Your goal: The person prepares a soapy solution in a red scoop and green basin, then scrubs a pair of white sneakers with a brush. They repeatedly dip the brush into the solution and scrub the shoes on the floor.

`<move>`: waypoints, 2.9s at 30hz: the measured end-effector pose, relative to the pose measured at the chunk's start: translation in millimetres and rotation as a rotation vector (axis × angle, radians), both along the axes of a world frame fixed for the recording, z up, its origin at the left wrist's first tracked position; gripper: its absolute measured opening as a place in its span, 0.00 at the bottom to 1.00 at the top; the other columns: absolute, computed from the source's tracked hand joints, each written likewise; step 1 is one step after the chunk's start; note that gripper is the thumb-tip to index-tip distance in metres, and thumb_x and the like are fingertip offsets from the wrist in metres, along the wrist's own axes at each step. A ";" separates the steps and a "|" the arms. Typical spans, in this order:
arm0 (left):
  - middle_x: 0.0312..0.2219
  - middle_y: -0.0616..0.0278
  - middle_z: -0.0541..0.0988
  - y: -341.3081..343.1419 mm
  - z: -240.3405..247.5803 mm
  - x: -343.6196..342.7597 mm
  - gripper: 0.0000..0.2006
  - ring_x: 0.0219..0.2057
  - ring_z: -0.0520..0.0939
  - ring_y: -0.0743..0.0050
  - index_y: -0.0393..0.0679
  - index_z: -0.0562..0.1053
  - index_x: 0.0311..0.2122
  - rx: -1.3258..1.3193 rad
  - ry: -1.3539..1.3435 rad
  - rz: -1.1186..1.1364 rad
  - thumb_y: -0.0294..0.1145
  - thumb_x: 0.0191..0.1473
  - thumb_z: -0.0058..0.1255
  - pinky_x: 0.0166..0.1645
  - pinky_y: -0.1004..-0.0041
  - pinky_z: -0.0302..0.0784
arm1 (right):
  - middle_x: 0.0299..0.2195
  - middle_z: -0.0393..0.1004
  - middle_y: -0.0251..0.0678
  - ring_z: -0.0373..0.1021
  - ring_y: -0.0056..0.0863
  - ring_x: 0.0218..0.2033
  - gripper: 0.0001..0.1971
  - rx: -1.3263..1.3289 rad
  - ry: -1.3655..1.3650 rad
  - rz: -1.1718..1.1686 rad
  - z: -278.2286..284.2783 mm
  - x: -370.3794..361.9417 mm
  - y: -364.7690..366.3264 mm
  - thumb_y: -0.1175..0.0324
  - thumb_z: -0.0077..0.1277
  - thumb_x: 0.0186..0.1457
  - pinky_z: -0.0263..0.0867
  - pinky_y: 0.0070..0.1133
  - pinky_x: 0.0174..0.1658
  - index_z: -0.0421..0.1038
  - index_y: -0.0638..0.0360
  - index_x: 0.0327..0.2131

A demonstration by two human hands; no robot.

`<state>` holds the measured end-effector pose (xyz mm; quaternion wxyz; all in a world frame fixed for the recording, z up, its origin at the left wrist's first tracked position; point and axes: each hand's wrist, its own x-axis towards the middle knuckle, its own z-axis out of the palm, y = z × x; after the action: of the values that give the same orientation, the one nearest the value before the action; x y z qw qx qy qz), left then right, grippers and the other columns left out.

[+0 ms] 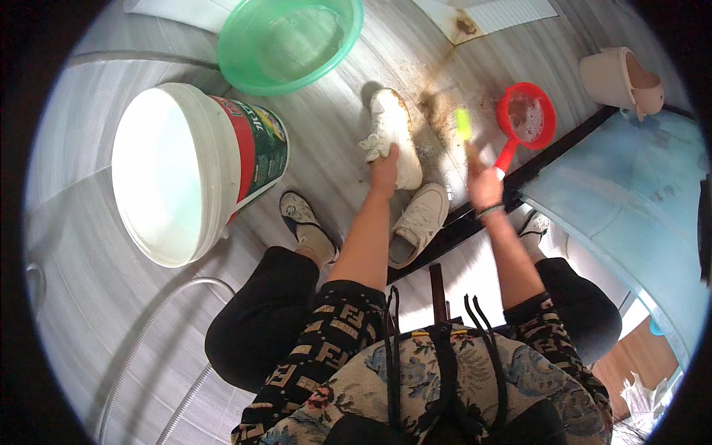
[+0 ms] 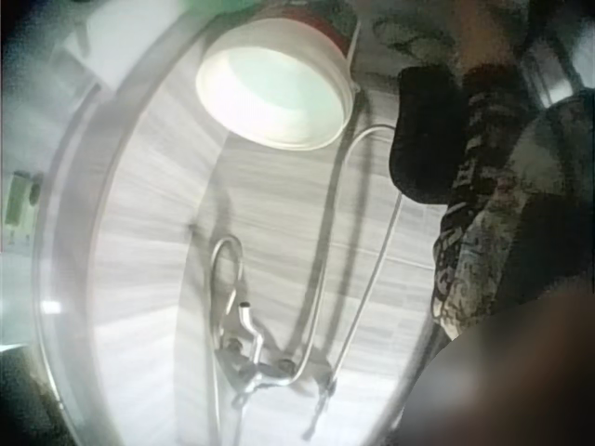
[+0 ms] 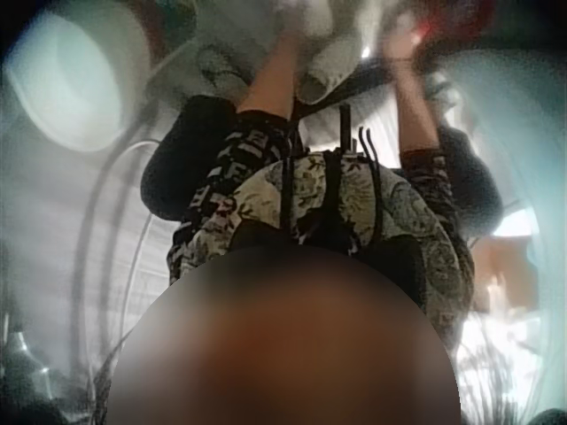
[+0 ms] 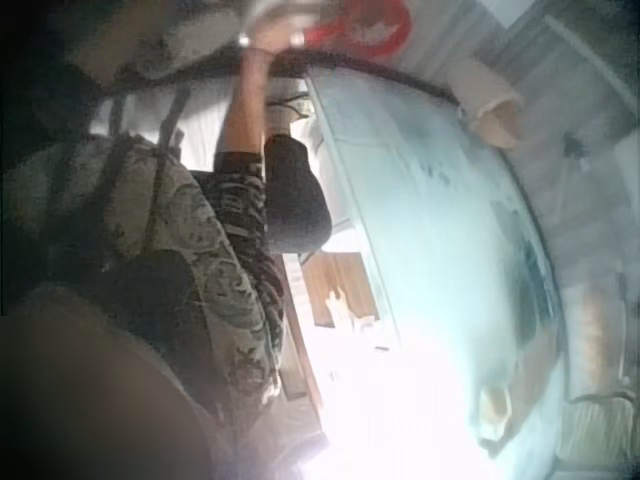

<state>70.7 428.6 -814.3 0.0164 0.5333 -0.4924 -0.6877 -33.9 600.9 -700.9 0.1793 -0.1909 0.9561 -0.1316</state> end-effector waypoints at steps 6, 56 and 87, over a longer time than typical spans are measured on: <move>0.44 0.51 0.67 13.6 22.1 -28.3 0.27 0.43 0.68 0.60 0.35 0.59 0.48 -0.183 -0.002 -0.138 0.43 0.47 0.46 0.45 0.70 0.62 | 0.24 0.70 0.47 0.68 0.43 0.26 0.19 -0.077 -0.260 -0.086 -8.2 54.5 -53.9 0.62 0.37 0.50 0.63 0.34 0.30 0.58 0.37 0.48; 0.46 0.56 0.64 3.5 36.0 -19.7 0.32 0.45 0.66 0.65 0.40 0.56 0.52 -0.023 -0.190 -0.183 0.48 0.44 0.50 0.45 0.70 0.63 | 0.33 0.69 0.46 0.66 0.44 0.36 0.17 0.086 0.020 -0.331 -1.0 -125.4 34.1 0.58 0.37 0.48 0.62 0.34 0.37 0.64 0.50 0.41; 0.43 0.56 0.67 20.5 6.6 -27.8 0.31 0.42 0.68 0.64 0.39 0.56 0.50 0.033 0.053 -0.032 0.44 0.44 0.51 0.46 0.73 0.62 | 0.28 0.71 0.43 0.69 0.39 0.30 0.16 0.135 -0.069 0.257 -30.3 -79.6 -105.1 0.63 0.33 0.49 0.65 0.31 0.32 0.66 0.40 0.42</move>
<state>42.8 449.1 -807.6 0.0098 0.5072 -0.4889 -0.7097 -113.5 495.8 -731.2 0.2398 -0.2948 0.9237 -0.0494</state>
